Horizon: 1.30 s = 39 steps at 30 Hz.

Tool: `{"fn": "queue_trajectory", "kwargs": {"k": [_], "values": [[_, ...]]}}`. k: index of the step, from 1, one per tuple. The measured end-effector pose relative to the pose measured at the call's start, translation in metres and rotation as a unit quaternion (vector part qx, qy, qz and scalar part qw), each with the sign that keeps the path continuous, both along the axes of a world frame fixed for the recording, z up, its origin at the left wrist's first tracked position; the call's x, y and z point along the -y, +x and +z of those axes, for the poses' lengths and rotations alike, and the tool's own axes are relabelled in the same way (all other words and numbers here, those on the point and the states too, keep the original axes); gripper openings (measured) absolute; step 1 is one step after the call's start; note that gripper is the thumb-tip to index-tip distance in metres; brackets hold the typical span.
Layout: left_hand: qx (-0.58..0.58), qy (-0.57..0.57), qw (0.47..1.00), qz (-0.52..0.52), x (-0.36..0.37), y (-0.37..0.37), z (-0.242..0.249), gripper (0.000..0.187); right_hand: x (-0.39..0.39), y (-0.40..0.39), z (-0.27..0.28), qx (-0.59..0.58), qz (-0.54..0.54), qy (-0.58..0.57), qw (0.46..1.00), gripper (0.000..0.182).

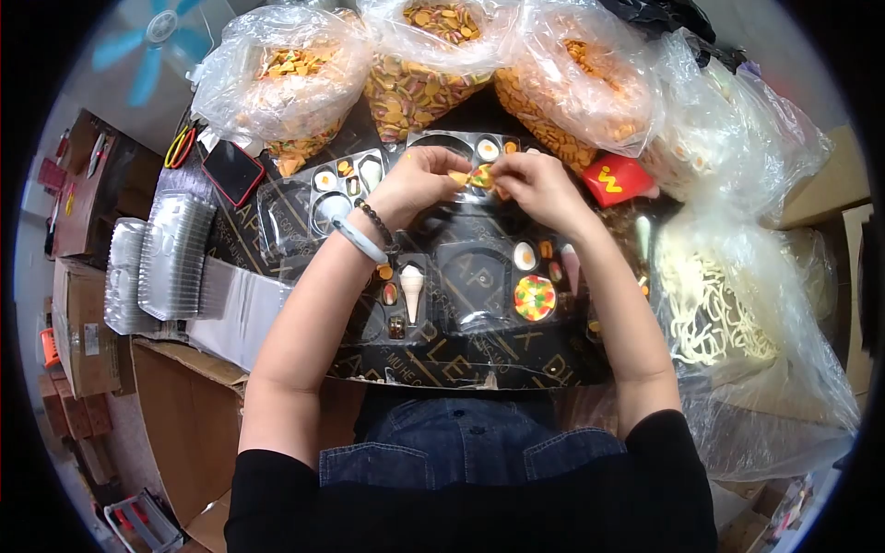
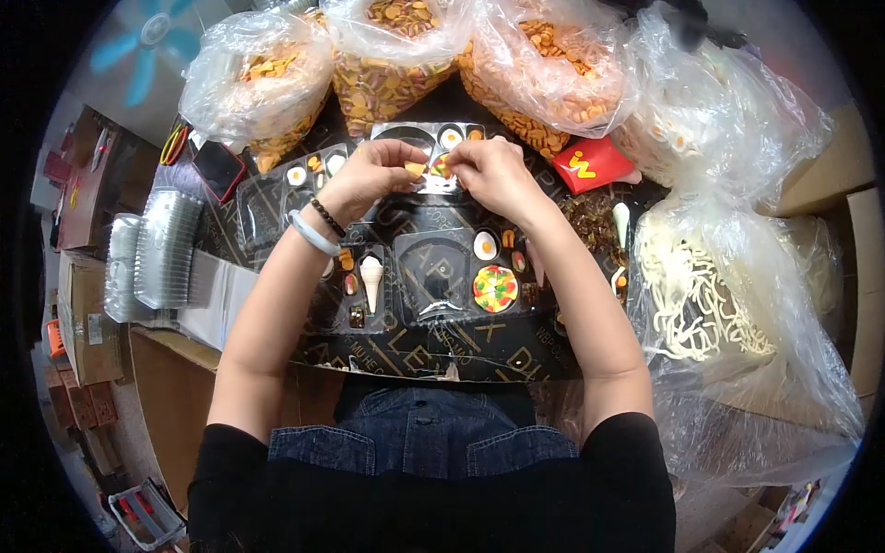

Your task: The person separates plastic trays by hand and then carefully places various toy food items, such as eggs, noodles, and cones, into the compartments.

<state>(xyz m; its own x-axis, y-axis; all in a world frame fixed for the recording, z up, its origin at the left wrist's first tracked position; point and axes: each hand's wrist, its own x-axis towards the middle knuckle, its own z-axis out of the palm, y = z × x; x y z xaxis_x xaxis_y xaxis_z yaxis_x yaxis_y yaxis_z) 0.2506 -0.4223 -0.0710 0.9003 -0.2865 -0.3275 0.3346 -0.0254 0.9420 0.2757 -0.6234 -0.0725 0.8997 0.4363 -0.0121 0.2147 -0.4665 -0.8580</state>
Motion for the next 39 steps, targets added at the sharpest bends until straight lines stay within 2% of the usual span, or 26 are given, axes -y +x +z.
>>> {"fn": "queue_trajectory", "kwargs": {"k": [1,2,3,5,8,9,11,13,16,18,19,21,22,23,24,26,27,29,31,32,34,36,39], "values": [[0.018,0.02,1.0,0.01,-0.002,0.0,-0.002,0.03,0.001,0.002,-0.005,0.138,0.049,-0.051,0.988,0.005],[0.037,0.04,0.998,0.02,-0.003,0.0,-0.003,0.029,0.001,0.003,-0.008,0.273,0.097,-0.101,0.952,0.005],[0.037,0.041,0.998,0.021,-0.002,0.0,-0.002,0.029,-0.001,0.0,-0.004,0.273,0.097,-0.1,0.952,0.005],[0.043,0.069,0.996,0.034,0.0,-0.002,0.001,0.029,-0.006,-0.009,0.005,0.226,0.067,-0.184,0.954,0.011],[0.082,0.109,0.99,0.039,0.002,-0.002,0.0,0.029,-0.003,-0.012,0.004,0.214,0.022,-0.2,0.956,0.01],[0.082,0.108,0.99,0.039,0.002,-0.002,-0.001,0.029,-0.002,-0.016,0.004,0.214,0.022,-0.201,0.956,0.01],[0.044,0.059,0.996,0.041,0.004,0.001,-0.003,0.03,0.002,-0.024,0.006,0.266,0.04,-0.279,0.922,0.013],[0.047,0.049,0.997,0.042,0.006,0.003,-0.006,0.031,0.004,-0.026,0.008,0.267,0.043,-0.28,0.921,0.016],[0.068,0.034,0.995,0.057,0.01,0.003,-0.01,0.033,0.0,-0.028,0.009,0.31,0.01,-0.238,0.92,0.017],[0.088,0.03,0.993,0.071,0.014,0.002,-0.009,0.034,-0.005,-0.023,0.004,0.253,-0.025,-0.116,0.96,0.016],[0.103,0.045,0.991,0.066,0.016,0.001,-0.006,0.035,-0.005,-0.017,-0.002,0.253,-0.024,-0.115,0.96,0.016],[0.117,0.06,0.989,0.062,0.017,0.001,-0.008,0.036,-0.007,-0.009,-0.012,0.052,0.0,0.01,0.999,0.021],[0.141,0.078,0.985,0.06,0.016,0.002,-0.012,0.032,-0.008,-0.008,-0.011,0.042,-0.018,0.02,0.999,0.019],[0.166,0.095,0.98,0.058,0.015,0.003,-0.014,0.028,-0.008,-0.01,-0.01,0.042,-0.018,0.02,0.999,0.019],[0.166,0.095,0.98,0.058,0.013,0.003,-0.014,0.028,-0.01,-0.016,0.001,0.1,-0.037,-0.038,0.994,0.014],[0.158,0.189,0.967,0.059,0.01,0.002,-0.012,0.019,-0.015,-0.02,0.003,0.205,-0.055,-0.132,0.968,0.012],[0.198,0.23,0.951,0.051,0.009,0.0,-0.011,0.013,-0.017,-0.02,-0.001,0.252,-0.054,-0.168,0.952,0.012],[0.211,0.239,0.947,0.035,0.011,-0.001,-0.013,0.013,-0.017,-0.017,-0.009,0.262,-0.033,-0.171,0.949,0.012],[0.27,0.28,0.921,0.023,0.01,-0.005,-0.016,0.013,-0.015,-0.015,-0.009,0.204,-0.033,-0.068,0.976,0.01],[0.268,0.28,0.921,0.025,0.01,-0.005,-0.017,0.013,-0.007,-0.013,-0.004,0.244,-0.05,-0.096,0.964,0.009],[0.304,0.286,0.909,0.001,0.012,-0.007,-0.02,0.012,0.002,-0.015,0.003,0.245,-0.056,-0.12,0.96,0.01],[0.324,0.279,0.904,0.0,0.016,-0.005,-0.029,0.011,0.007,-0.018,0.006,0.242,-0.02,-0.219,0.945,0.01],[0.419,0.322,0.849,-0.003,0.021,-0.006,-0.033,0.009,0.007,-0.021,0.004,0.247,-0.006,-0.242,0.938,0.009]]}}
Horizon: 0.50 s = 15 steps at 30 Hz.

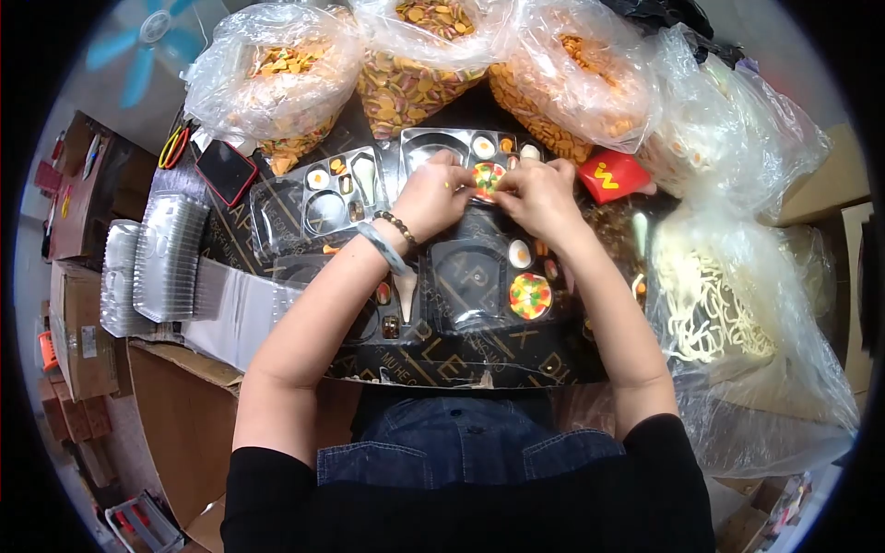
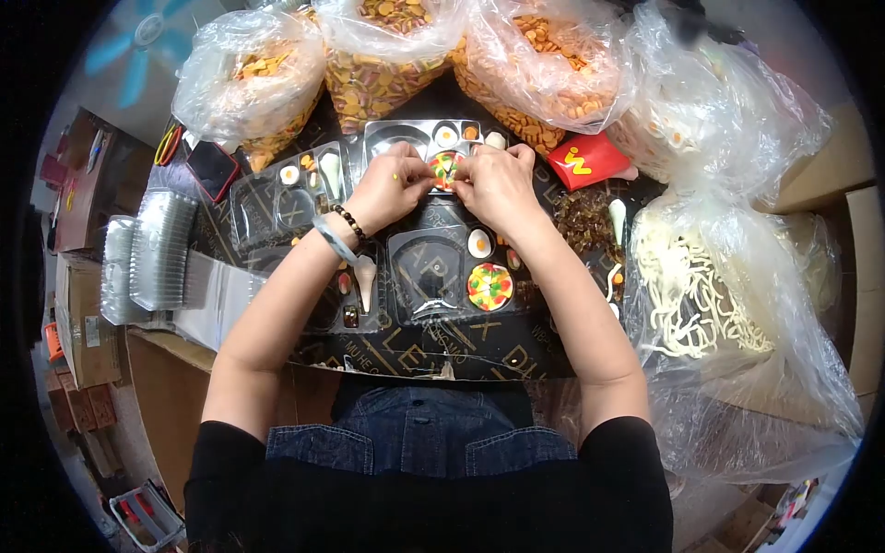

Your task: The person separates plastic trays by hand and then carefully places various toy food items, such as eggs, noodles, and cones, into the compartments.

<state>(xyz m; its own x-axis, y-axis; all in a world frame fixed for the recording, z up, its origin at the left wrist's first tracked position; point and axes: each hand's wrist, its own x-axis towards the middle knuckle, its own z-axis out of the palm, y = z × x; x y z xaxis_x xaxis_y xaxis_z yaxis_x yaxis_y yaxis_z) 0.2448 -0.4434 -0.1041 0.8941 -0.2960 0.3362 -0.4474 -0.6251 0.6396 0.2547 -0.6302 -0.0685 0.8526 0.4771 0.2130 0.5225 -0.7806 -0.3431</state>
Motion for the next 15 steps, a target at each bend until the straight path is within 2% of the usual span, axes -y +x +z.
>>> {"fn": "queue_trajectory", "kwargs": {"k": [4,7,9,12,15], "values": [[0.046,0.042,0.998,-0.022,0.0,0.0,0.004,0.009,-0.001,0.0,-0.01,0.054,-0.011,-0.04,0.998,0.009],[0.051,0.104,0.993,-0.029,-0.001,-0.003,0.016,0.014,0.001,-0.002,-0.009,0.076,0.021,0.001,0.997,0.008],[0.076,0.141,0.986,-0.035,-0.003,-0.009,0.022,0.016,0.008,-0.001,-0.005,0.052,0.011,-0.019,0.998,0.007],[0.1,0.163,0.977,-0.092,-0.007,-0.015,0.019,0.02,0.017,-0.002,-0.006,0.077,0.054,0.038,0.995,0.009],[0.076,0.196,0.972,-0.11,-0.009,-0.018,0.019,0.026,0.015,-0.006,-0.011,0.089,0.101,0.009,0.991,0.008]]}}
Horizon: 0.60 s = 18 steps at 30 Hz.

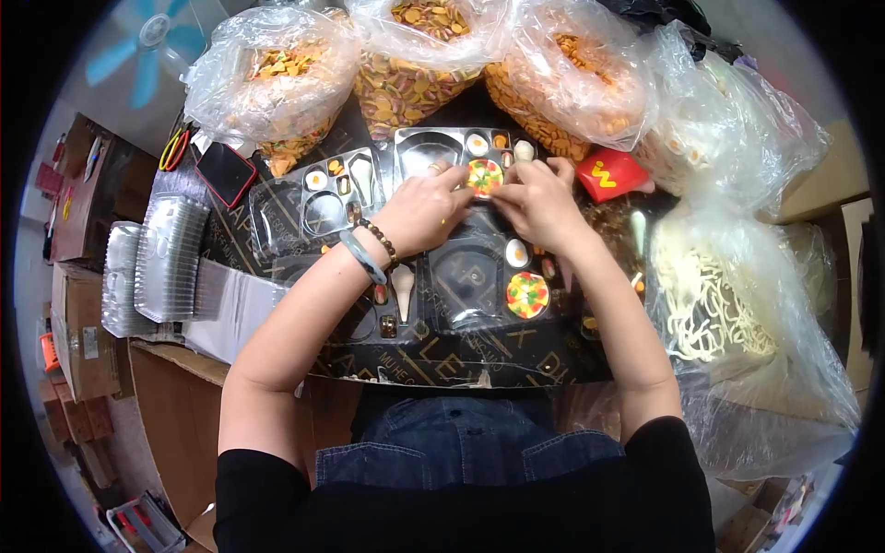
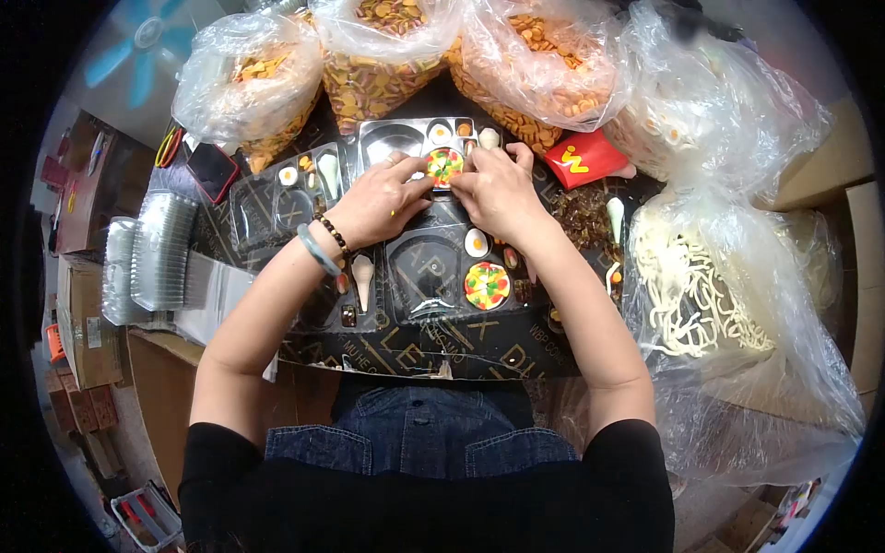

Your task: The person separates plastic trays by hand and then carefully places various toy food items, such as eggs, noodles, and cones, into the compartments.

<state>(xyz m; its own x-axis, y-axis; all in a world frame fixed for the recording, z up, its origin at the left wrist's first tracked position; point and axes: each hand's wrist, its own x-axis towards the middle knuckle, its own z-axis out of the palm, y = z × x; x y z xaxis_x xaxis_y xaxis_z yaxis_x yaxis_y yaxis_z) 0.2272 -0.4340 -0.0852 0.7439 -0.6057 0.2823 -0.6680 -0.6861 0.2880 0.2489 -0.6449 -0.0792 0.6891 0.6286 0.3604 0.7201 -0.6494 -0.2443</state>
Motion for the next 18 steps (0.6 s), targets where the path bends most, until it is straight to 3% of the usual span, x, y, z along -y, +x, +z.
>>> {"fn": "queue_trajectory", "kwargs": {"k": [14,18], "values": [[0.011,0.037,0.996,-0.082,-0.008,0.015,0.004,0.036,-0.002,0.01,0.003,0.031,0.036,-0.057,0.997,0.014],[0.001,0.033,0.996,-0.084,-0.008,0.019,0.005,0.034,-0.004,0.017,-0.002,0.054,0.006,-0.009,0.998,0.015]]}}
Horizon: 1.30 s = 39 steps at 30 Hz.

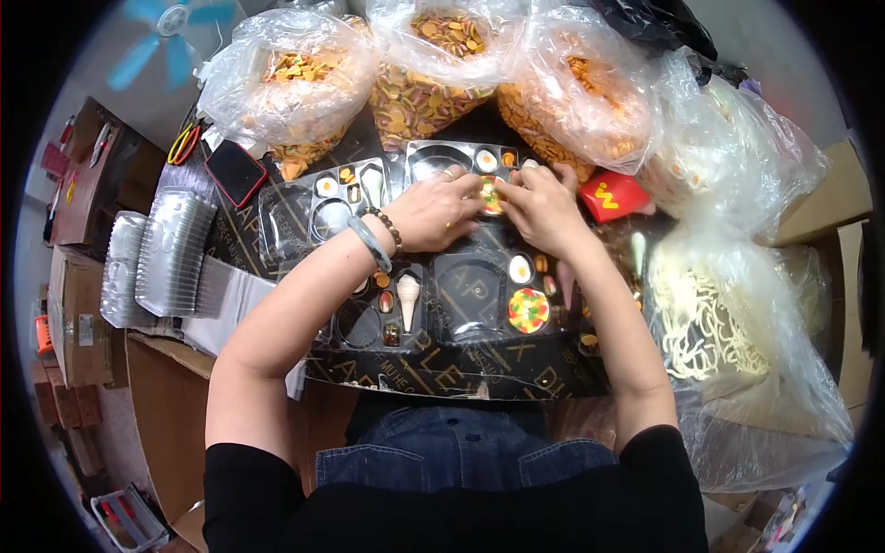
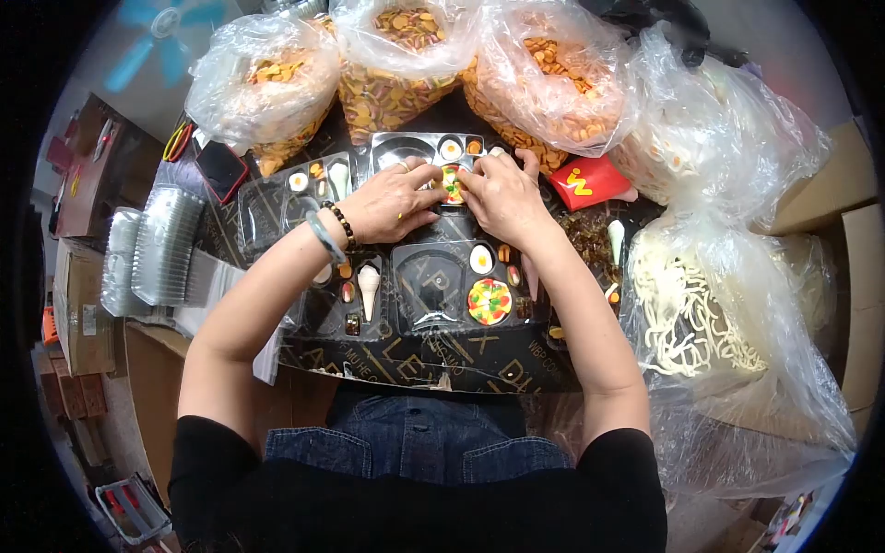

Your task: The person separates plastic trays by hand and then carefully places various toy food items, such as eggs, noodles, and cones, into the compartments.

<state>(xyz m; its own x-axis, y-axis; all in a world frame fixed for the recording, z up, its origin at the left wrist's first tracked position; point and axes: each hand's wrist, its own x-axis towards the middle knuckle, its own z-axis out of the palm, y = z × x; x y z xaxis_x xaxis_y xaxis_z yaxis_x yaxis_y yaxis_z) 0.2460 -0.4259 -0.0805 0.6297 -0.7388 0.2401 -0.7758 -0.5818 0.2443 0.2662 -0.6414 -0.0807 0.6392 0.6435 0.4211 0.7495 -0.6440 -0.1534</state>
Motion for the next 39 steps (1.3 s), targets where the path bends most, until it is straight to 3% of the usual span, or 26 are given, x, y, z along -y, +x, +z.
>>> {"fn": "queue_trajectory", "kwargs": {"k": [5,7,10,12,16,17,19,20,21,22,23,25,26,28,30,31,32,33,34,35,36,37,38,39], "values": [[0.025,-0.007,1.0,0.008,-0.004,0.0,-0.004,0.035,0.0,0.005,0.002,-0.026,0.002,-0.011,1.0,0.016],[-0.008,0.024,1.0,0.008,-0.004,-0.002,-0.002,0.04,-0.001,0.005,0.003,-0.036,0.004,-0.007,0.999,0.016],[-0.045,-0.025,0.998,0.041,-0.003,-0.005,-0.003,0.045,-0.004,0.004,0.004,-0.055,-0.008,-0.026,0.998,0.015],[0.004,0.02,1.0,0.024,-0.002,-0.003,-0.002,0.042,-0.004,0.003,0.005,-0.063,-0.012,-0.026,0.998,0.015],[0.032,-0.009,0.998,0.049,0.003,-0.004,-0.005,0.041,-0.006,-0.003,0.011,-0.025,-0.012,0.003,1.0,0.024],[0.076,-0.092,0.989,0.086,0.008,-0.01,-0.004,0.04,-0.008,-0.01,0.015,0.003,-0.015,0.048,0.999,0.03],[0.013,-0.236,0.963,0.13,0.023,-0.022,0.0,0.043,-0.014,-0.04,0.043,0.046,-0.001,0.104,0.993,0.046],[-0.074,-0.306,0.94,0.13,0.035,-0.03,0.001,0.042,-0.018,-0.058,0.056,0.055,0.044,0.118,0.99,0.054],[-0.383,-0.371,0.841,0.087,0.04,-0.055,0.044,0.046,-0.022,-0.077,0.065,0.068,0.073,0.091,0.991,0.059],[-0.381,-0.374,0.84,0.097,0.035,-0.059,0.039,0.046,-0.025,-0.093,0.072,0.06,0.117,0.077,0.988,0.06],[-0.377,-0.439,0.815,0.03,0.072,-0.085,0.024,0.042,-0.025,-0.108,0.079,0.051,0.16,0.063,0.984,0.061],[-0.356,-0.555,0.744,-0.108,0.153,-0.148,-0.008,0.035,-0.002,-0.144,0.096,-0.014,0.139,0.065,0.988,0.061],[-0.341,-0.606,0.696,-0.178,0.154,-0.153,-0.015,0.034,0.013,-0.164,0.102,-0.034,0.117,0.044,0.992,0.06],[-0.674,-0.514,0.499,-0.183,0.154,-0.189,0.029,0.015,0.044,-0.2,0.109,-0.098,0.057,-0.001,0.994,0.06],[-0.892,-0.348,0.214,-0.194,0.179,-0.201,0.021,0.015,0.072,-0.236,0.112,-0.165,-0.015,-0.02,0.986,0.052],[-0.884,-0.364,0.169,-0.239,0.191,-0.217,0.024,0.029,0.084,-0.252,0.114,-0.188,-0.049,-0.015,0.981,0.045],[-0.884,-0.364,0.165,-0.242,0.194,-0.221,0.021,0.029,0.098,-0.266,0.118,-0.19,-0.051,-0.019,0.98,0.045],[-0.856,-0.311,0.311,-0.272,0.187,-0.22,0.026,0.039,0.111,-0.28,0.123,-0.349,-0.202,-0.078,0.912,0.041],[-0.806,-0.25,0.449,-0.295,0.177,-0.217,0.03,0.052,0.119,-0.287,0.126,-0.489,-0.342,-0.13,0.792,0.037],[-0.492,-0.274,0.717,-0.411,0.162,-0.21,0.022,0.059,0.124,-0.289,0.126,-0.488,-0.345,-0.129,0.791,0.037],[-0.413,-0.136,0.851,-0.295,0.128,-0.201,0.057,0.063,0.127,-0.29,0.124,-0.46,-0.323,-0.116,0.819,0.035],[-0.311,0.008,0.937,-0.161,0.097,-0.197,0.091,0.066,0.129,-0.289,0.12,-0.432,-0.299,-0.103,0.845,0.033],[-0.205,-0.047,0.972,-0.108,0.087,-0.195,0.078,0.063,0.131,-0.287,0.116,-0.404,-0.272,-0.092,0.868,0.032],[-0.133,-0.117,0.98,-0.084,0.069,-0.185,0.07,0.048,0.132,-0.286,0.111,-0.377,-0.244,-0.08,0.89,0.03]]}}
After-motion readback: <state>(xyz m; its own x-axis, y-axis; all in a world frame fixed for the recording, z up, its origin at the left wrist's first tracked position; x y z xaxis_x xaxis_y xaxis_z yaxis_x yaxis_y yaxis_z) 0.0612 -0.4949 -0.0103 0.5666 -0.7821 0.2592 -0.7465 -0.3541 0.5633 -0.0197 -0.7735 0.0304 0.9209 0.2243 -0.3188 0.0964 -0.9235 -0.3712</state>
